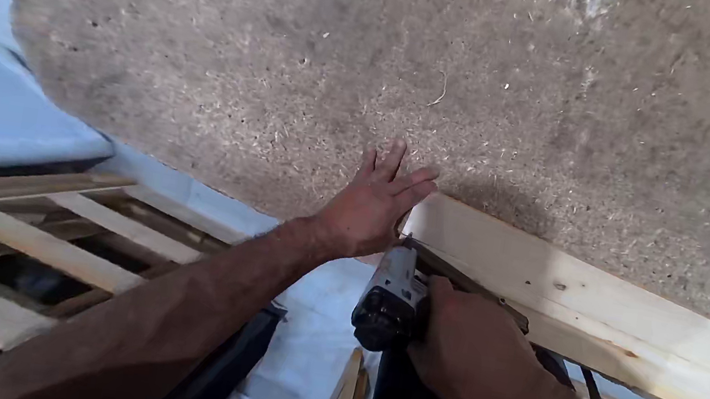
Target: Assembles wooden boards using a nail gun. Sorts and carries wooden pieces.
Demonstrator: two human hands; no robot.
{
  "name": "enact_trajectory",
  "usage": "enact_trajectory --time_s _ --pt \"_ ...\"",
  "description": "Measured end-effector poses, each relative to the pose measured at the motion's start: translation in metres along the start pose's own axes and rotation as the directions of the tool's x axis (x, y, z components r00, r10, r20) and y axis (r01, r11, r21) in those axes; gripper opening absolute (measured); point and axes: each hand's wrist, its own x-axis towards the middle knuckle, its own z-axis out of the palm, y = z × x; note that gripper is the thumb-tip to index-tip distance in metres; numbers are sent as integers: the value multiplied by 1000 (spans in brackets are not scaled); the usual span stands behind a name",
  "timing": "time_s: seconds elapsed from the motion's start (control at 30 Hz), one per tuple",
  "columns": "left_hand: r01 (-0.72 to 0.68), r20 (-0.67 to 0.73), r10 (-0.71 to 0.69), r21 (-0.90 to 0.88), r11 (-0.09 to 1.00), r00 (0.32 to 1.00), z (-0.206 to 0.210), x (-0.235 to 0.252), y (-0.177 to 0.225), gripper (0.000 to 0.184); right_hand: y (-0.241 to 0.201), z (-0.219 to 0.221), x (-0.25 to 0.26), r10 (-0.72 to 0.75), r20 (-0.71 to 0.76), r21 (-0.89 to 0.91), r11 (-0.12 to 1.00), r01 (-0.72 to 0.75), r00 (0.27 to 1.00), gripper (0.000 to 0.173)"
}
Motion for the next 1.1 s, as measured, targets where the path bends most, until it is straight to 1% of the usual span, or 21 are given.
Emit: enact_trajectory --time_s 0.1,0.33,0.47,0.57,0.63,0.7,0.77,0.9,1.1 --pt "-16 37 16 -9 1000 999 -4 -3 3 85 -3 -3 5 3 10 11 1000 -3 1000 48" --pt "-48 8 48 29 998 999 -4 -3 1 85 -7 -10 7 53 76 51 997 -57 996 41" --pt "-61 11 60 30 998 998 -5 -4 2 85 -6 -11 8 82 93 75 993 -89 992 45" --pt "-62 0 62 42 997 998 -2 -4 0 89 -3 -12 4 111 113 68 991 -119 987 44" --pt "-65 2 65 44 997 998 -1 -4 0 95 2 -12 0 128 123 63 989 -137 984 44" --pt "-69 10 69 43 997 998 -1 -4 0 105 10 -9 -4 147 118 55 987 -154 982 44" --pt "-69 14 68 42 997 998 0 -3 -1 109 19 -8 -9 154 126 61 985 -163 980 44" --pt "-61 21 61 34 998 998 -1 -2 -1 109 38 -3 -17 162 124 73 982 -172 979 43" --pt "-48 24 46 52 998 999 -2 0 0 114 67 7 -30 156 91 106 981 -165 984 41"
